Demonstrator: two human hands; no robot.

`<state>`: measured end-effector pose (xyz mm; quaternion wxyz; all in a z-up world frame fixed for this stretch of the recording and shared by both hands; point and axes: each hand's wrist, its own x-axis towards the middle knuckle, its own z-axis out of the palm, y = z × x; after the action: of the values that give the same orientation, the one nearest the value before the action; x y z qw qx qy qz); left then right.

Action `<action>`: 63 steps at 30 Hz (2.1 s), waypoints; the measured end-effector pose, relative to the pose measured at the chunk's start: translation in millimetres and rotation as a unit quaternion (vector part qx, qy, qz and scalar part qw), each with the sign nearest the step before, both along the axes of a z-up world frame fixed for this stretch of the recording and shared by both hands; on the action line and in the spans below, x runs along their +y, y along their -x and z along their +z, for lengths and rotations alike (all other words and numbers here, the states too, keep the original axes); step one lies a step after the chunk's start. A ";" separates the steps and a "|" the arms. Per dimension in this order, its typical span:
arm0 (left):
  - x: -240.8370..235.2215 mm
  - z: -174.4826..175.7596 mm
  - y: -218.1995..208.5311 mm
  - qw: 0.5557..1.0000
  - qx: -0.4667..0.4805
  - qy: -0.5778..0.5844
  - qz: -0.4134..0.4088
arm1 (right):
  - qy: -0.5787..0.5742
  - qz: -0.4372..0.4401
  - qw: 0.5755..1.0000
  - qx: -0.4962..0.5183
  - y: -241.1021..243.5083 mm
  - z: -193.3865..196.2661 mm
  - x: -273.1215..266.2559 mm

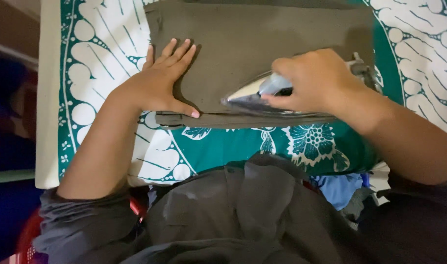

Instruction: Ironing and folding a pair of trousers on an ironing board.

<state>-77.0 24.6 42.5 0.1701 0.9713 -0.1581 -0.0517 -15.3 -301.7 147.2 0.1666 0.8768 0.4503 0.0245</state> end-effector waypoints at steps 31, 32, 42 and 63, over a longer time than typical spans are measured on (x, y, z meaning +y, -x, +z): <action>30.0 7.6 -2.1 0.984 0.094 0.152 -0.006 | -0.069 0.157 0.985 0.033 -25.9 -6.1 93.0; 29.0 13.3 -0.1 0.962 0.153 0.215 0.068 | -0.053 0.163 0.985 0.030 -25.1 -7.5 95.4; 29.8 17.1 1.0 0.964 0.187 0.175 0.077 | -0.088 0.177 0.979 0.051 -9.0 -6.1 130.2; 19.5 -12.1 -6.1 0.996 0.025 0.072 -0.048 | -0.053 0.020 0.998 -0.021 -21.2 -11.0 -58.2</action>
<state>-71.0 44.1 30.3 0.2413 0.9461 -0.2035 -0.0729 5.9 -359.8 136.3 0.1290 0.8744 0.4624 0.0702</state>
